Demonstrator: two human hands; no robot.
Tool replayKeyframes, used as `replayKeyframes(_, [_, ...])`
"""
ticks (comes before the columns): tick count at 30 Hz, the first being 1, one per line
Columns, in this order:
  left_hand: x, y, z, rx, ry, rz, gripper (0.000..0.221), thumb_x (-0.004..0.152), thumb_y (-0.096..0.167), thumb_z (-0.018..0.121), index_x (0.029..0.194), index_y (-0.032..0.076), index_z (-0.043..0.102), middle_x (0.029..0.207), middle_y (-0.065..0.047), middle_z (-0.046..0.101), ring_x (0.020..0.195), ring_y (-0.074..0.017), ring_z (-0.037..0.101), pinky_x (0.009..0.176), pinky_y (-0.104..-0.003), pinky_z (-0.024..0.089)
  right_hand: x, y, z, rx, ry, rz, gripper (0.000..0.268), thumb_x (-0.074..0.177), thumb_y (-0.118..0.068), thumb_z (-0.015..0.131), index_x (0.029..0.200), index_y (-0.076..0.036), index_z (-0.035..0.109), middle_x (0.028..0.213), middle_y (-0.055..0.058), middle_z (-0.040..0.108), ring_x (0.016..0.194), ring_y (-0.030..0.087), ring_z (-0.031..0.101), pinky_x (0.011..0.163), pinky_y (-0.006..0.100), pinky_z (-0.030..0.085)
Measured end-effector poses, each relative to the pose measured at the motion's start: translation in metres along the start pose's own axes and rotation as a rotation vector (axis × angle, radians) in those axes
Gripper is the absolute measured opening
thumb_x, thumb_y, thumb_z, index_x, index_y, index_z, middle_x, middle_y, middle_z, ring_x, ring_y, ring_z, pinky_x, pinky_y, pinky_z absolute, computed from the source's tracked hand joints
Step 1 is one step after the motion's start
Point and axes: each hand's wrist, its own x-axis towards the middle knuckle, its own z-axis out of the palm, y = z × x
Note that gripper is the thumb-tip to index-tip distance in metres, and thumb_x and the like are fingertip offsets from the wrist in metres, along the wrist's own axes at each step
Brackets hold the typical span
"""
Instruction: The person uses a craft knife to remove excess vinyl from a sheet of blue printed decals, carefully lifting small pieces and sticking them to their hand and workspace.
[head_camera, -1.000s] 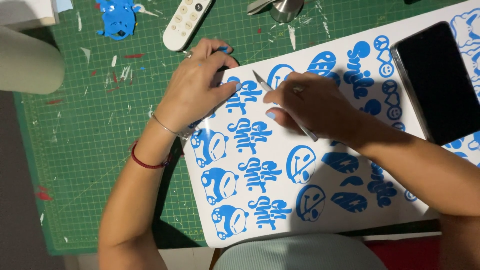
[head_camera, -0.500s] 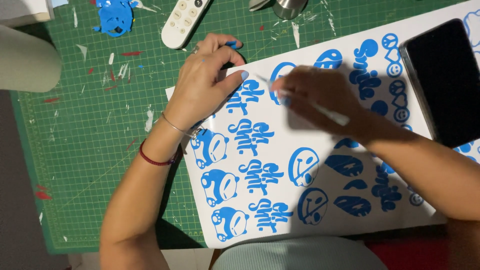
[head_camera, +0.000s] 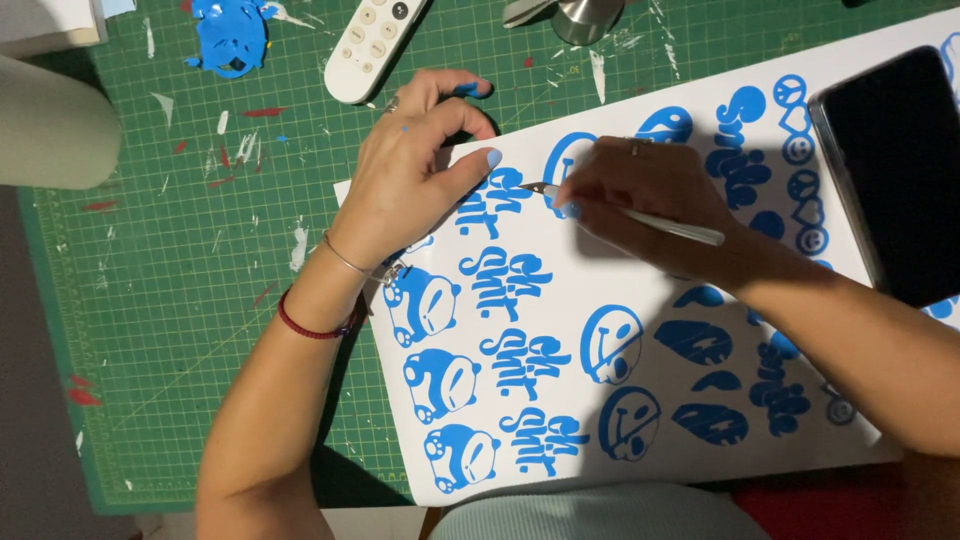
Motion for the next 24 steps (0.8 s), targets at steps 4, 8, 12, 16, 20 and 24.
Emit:
replayKeyframes(4, [0.0,0.0,0.0,-0.004,-0.004,-0.019,0.009,0.105,0.025,0.07,0.105,0.017,0.067,0.147,-0.009,0.06,0.055,-0.0121,0.045,0.072,-0.041,0.048,0.001,0.001,0.002,-0.014,-0.005,-0.079,0.001,0.106,-0.006,0.069,0.105,-0.006,0.069,0.092,0.007,0.07,0.069,0.015,0.06,0.061,0.03,0.045])
replayKeyframes(8, [0.0,-0.001,0.0,0.009,0.002,-0.015,0.01,0.106,0.026,0.07,0.104,0.017,0.067,0.147,-0.009,0.06,0.055,-0.0125,0.045,0.08,-0.044,0.049,0.002,-0.003,0.0,0.03,-0.011,-0.084,0.003,0.104,-0.004,0.07,0.105,-0.003,0.072,0.096,0.009,0.073,0.083,0.02,0.069,0.073,0.033,0.054])
replayKeyframes(12, [0.0,-0.002,-0.001,0.009,-0.003,-0.001,0.011,0.107,0.028,0.068,0.106,0.016,0.067,0.147,-0.009,0.06,0.058,-0.0137,0.047,0.088,-0.049,0.048,0.0,0.001,0.001,0.034,-0.004,-0.084,0.003,0.104,-0.004,0.072,0.106,-0.002,0.073,0.094,0.009,0.072,0.075,0.017,0.063,0.067,0.032,0.049])
replayKeyframes(16, [0.0,0.0,-0.002,-0.007,-0.011,-0.009,0.009,0.108,0.027,0.069,0.106,0.018,0.066,0.147,-0.009,0.059,0.056,-0.0126,0.044,0.074,-0.042,0.048,-0.003,0.002,0.002,-0.027,0.047,0.037,0.006,0.106,-0.009,0.069,0.106,-0.008,0.075,0.088,0.006,0.071,0.067,0.014,0.062,0.061,0.029,0.046])
replayKeyframes(20, [0.001,-0.001,-0.005,-0.03,-0.032,0.035,0.01,0.11,0.028,0.068,0.108,0.018,0.066,0.148,-0.011,0.058,0.06,-0.0122,0.042,0.072,-0.037,0.046,-0.001,0.0,0.001,0.101,0.048,-0.001,0.004,0.107,-0.007,0.068,0.109,-0.006,0.071,0.093,0.01,0.073,0.071,0.016,0.064,0.065,0.029,0.05])
replayKeyframes(24, [0.002,0.0,-0.01,0.032,-0.152,0.017,0.032,0.098,0.023,0.085,0.117,0.018,0.059,0.156,-0.01,0.051,0.065,-0.0144,0.053,0.081,-0.045,0.049,0.0,0.0,0.0,0.055,0.058,-0.035,0.006,0.107,-0.008,0.067,0.106,-0.005,0.073,0.091,0.01,0.073,0.071,0.017,0.064,0.066,0.031,0.05])
